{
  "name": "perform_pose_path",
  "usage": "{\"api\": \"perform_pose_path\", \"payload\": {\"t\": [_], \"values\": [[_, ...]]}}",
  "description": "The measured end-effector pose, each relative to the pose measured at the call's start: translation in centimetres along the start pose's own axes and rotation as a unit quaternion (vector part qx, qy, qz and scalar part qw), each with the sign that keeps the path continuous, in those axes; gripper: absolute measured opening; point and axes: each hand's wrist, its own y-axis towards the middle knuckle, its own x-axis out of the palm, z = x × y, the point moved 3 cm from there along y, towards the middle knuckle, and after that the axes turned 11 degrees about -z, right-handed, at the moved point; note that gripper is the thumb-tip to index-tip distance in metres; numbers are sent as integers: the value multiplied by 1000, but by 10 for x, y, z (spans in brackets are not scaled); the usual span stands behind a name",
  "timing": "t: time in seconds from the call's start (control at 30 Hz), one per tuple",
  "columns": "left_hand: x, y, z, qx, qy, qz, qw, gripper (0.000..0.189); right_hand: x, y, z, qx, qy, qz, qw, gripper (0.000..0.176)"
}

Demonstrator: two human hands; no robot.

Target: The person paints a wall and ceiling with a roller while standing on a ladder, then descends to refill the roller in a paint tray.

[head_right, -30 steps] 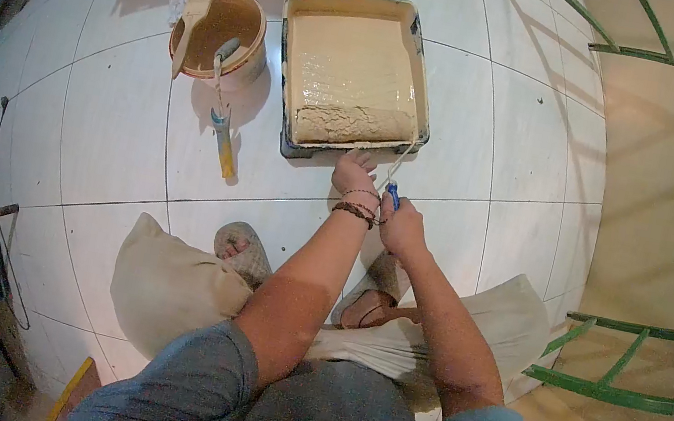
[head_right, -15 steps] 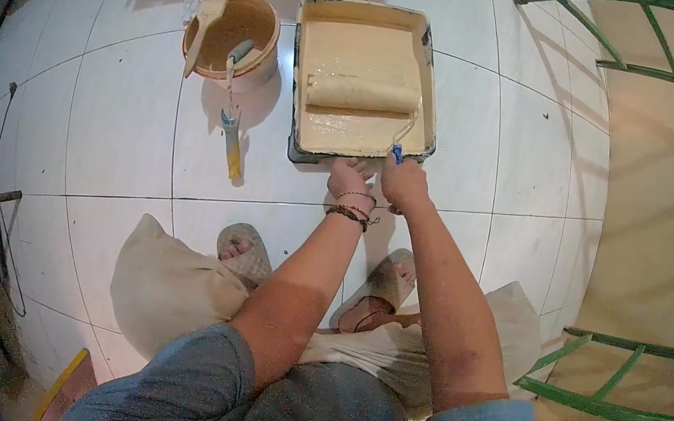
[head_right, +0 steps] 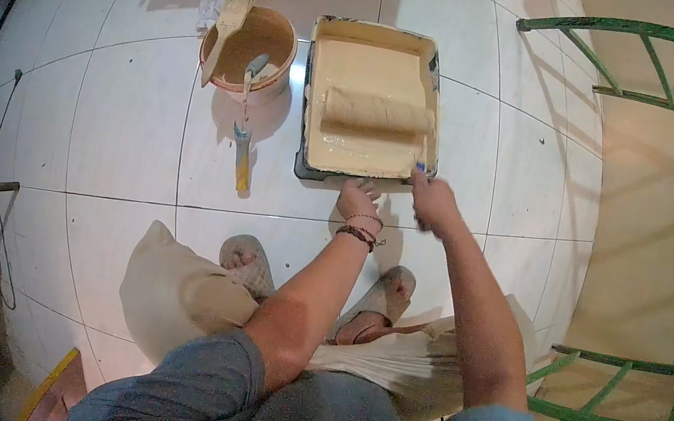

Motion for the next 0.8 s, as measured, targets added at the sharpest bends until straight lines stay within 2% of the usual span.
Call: {"api": "perform_pose_path", "payload": {"t": [0.13, 0.27, 0.33, 0.47, 0.53, 0.57, 0.63, 0.73, 0.8], "values": [[4, 0, -12, 5, -30, 45, 999, 37, 12, -53, 14, 76, 27, 5, 997, 54], [1, 3, -14, 13, -30, 37, 999, 33, 20, -53, 19, 77, 24, -24, 996, 51], [-2, 8, -15, 29, -20, 11, 999, 30, 21, -58, 13, 118, 0, -30, 993, 52], [-2, 13, -18, 45, -17, 30, 998, 27, 19, -44, 29, 126, -60, -34, 990, 52], [-2, 17, -17, 63, 6, 15, 998, 23, 18, -37, 33, 94, -116, -14, 989, 54], [-3, 20, -20, 60, 7, 16, 998, 23, 17, -42, 25, 97, -116, -15, 988, 54], [-6, 29, -26, 66, -34, 32, 997, 19, 16, -55, 6, 163, -96, -44, 981, 60], [-4, 24, -21, 65, -68, 40, 995, 18, 11, -41, 30, 136, -139, -51, 980, 61], [-1, 19, -19, 69, -59, 44, 995, 18, 10, -46, 15, 151, -134, -63, 977, 61]]}}
